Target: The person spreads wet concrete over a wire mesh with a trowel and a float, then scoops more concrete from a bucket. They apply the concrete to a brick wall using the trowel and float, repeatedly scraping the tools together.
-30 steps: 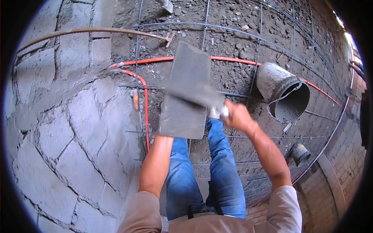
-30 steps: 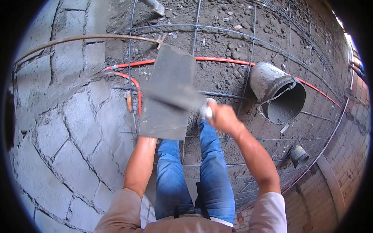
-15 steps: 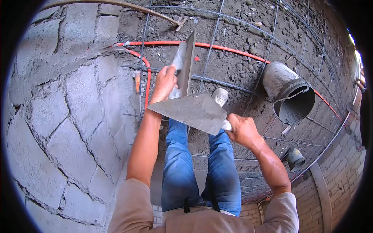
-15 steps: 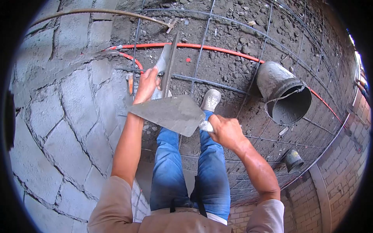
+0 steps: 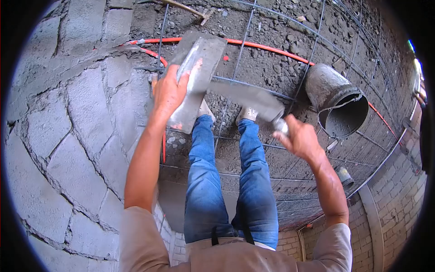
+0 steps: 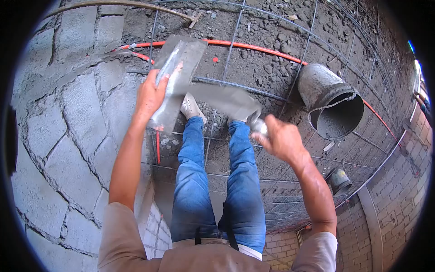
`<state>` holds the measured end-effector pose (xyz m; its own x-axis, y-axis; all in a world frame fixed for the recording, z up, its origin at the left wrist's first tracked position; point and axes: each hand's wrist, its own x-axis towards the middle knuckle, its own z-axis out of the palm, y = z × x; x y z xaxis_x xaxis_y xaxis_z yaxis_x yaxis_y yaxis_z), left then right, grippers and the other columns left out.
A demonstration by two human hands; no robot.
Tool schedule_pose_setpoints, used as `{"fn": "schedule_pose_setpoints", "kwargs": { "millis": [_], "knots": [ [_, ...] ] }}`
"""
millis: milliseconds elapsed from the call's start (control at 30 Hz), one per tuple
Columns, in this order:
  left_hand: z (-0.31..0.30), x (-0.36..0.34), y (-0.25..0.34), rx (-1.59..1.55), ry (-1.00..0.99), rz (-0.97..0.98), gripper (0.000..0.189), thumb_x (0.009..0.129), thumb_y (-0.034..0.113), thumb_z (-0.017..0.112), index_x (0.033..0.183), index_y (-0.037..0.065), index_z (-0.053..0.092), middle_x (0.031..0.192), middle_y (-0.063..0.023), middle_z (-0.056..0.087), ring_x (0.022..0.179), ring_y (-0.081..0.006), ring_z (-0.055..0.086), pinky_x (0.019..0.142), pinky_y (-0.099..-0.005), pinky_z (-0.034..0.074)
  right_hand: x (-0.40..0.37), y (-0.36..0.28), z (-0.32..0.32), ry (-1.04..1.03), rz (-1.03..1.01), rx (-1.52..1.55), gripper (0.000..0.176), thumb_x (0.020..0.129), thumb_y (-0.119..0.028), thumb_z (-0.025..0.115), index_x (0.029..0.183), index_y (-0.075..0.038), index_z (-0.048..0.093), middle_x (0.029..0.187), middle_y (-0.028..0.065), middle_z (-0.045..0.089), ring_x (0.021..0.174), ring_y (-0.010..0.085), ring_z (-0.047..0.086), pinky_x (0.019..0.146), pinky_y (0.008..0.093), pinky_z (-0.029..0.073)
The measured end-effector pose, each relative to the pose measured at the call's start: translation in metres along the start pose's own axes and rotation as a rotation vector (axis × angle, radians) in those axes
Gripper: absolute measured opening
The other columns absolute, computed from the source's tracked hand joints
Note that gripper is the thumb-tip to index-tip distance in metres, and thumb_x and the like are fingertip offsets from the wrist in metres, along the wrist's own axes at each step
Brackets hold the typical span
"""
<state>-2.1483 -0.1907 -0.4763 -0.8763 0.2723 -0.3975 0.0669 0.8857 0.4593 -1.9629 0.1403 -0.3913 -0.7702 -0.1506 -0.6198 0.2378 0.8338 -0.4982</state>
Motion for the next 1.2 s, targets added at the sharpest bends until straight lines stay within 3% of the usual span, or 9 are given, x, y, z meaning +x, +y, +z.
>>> {"fn": "schedule_pose_setpoints", "kwargs": {
  "millis": [200, 300, 400, 500, 633, 867, 1033, 1100, 1200],
  "knots": [
    [-0.037, 0.008, 0.027, 0.109, -0.126, 0.091, 0.033, 0.095, 0.033, 0.056, 0.115, 0.007, 0.055, 0.088, -0.0260, 0.067, 0.083, -0.0467, 0.064, 0.072, -0.0541, 0.049, 0.034, -0.007, 0.022, -0.054, -0.142, -0.095, 0.050, 0.090, -0.053, 0.058, 0.093, -0.004, 0.049, 0.076, 0.0195, 0.061, 0.067, 0.0427, 0.063, 0.060, 0.0496, 0.050],
    [-0.046, 0.001, 0.025, 0.127, -0.169, 0.160, 0.033, 0.095, 0.033, 0.057, 0.115, 0.006, 0.056, 0.089, -0.0260, 0.067, 0.084, -0.0471, 0.064, 0.072, -0.0526, 0.049, 0.068, 0.023, 0.026, -0.035, 0.057, -0.076, 0.052, 0.093, -0.054, 0.054, 0.097, -0.002, 0.050, 0.076, 0.0261, 0.065, 0.075, 0.0439, 0.066, 0.063, 0.0525, 0.051],
    [-0.054, -0.018, 0.011, 0.038, -0.159, 0.208, 0.033, 0.094, 0.031, 0.059, 0.116, 0.007, 0.056, 0.091, -0.0246, 0.067, 0.085, -0.0459, 0.064, 0.071, -0.0509, 0.050, 0.092, 0.076, 0.037, 0.158, 0.306, 0.107, 0.054, 0.095, -0.052, 0.052, 0.093, 0.002, 0.051, 0.076, 0.0305, 0.064, 0.078, 0.0491, 0.063, 0.067, 0.0558, 0.049],
    [-0.062, -0.018, 0.011, 0.042, -0.143, 0.265, 0.033, 0.092, 0.028, 0.061, 0.118, 0.007, 0.057, 0.093, -0.0225, 0.068, 0.085, -0.0430, 0.066, 0.070, -0.0480, 0.051, 0.067, 0.069, 0.026, 0.174, 0.354, 0.196, 0.053, 0.096, -0.051, 0.052, 0.099, 0.002, 0.054, 0.078, 0.0318, 0.064, 0.080, 0.0500, 0.063, 0.069, 0.0536, 0.049],
    [-0.051, -0.020, 0.007, 0.251, -0.169, 0.359, 0.034, 0.089, 0.025, 0.065, 0.118, 0.009, 0.058, 0.094, -0.0172, 0.069, 0.084, -0.0369, 0.067, 0.070, -0.0439, 0.052, 0.043, 0.009, 0.013, 0.094, 0.244, 0.420, 0.048, 0.096, -0.047, 0.055, 0.102, 0.000, 0.053, 0.080, 0.0293, 0.064, 0.079, 0.0476, 0.065, 0.069, 0.0501, 0.050],
    [-0.047, -0.015, 0.017, 0.378, -0.241, 0.597, 0.034, 0.088, 0.029, 0.066, 0.115, 0.010, 0.058, 0.084, -0.0113, 0.065, 0.078, -0.0309, 0.066, 0.069, -0.0427, 0.052, 0.081, -0.039, -0.008, -0.021, 0.012, 0.355, 0.046, 0.095, -0.046, 0.055, 0.101, 0.000, 0.052, 0.075, 0.0260, 0.063, 0.074, 0.0450, 0.065, 0.068, 0.0518, 0.049],
    [-0.038, -0.011, 0.030, 0.414, -0.227, 0.661, 0.023, 0.090, 0.029, 0.064, 0.098, 0.009, 0.056, 0.075, -0.0115, 0.063, 0.068, -0.0321, 0.066, 0.062, -0.0446, 0.053, 0.101, -0.075, 0.005, -0.069, -0.101, 0.172, 0.047, 0.094, -0.047, 0.056, 0.101, -0.001, 0.051, 0.075, 0.0260, 0.065, 0.073, 0.0458, 0.064, 0.069, 0.0532, 0.050],
    [-0.038, -0.011, 0.023, 0.409, -0.243, 0.648, 0.026, 0.089, 0.029, 0.065, 0.105, 0.009, 0.057, 0.077, -0.0124, 0.063, 0.068, -0.0319, 0.066, 0.062, -0.0437, 0.053, 0.103, -0.062, 0.013, -0.062, -0.079, 0.099, 0.047, 0.094, -0.048, 0.056, 0.101, -0.002, 0.050, 0.078, 0.0263, 0.065, 0.076, 0.0465, 0.064, 0.070, 0.0533, 0.050],
    [-0.041, -0.018, 0.007, 0.409, -0.237, 0.600, 0.033, 0.089, 0.029, 0.066, 0.114, 0.009, 0.058, 0.081, -0.0136, 0.065, 0.070, -0.0321, 0.066, 0.062, -0.0434, 0.053, 0.106, -0.006, 0.010, -0.115, 0.308, 0.109, 0.059, 0.095, -0.055, 0.050, 0.113, 0.001, 0.053, 0.089, 0.0273, 0.068, 0.087, 0.0446, 0.066, 0.080, 0.0521, 0.051]
  ]
}}
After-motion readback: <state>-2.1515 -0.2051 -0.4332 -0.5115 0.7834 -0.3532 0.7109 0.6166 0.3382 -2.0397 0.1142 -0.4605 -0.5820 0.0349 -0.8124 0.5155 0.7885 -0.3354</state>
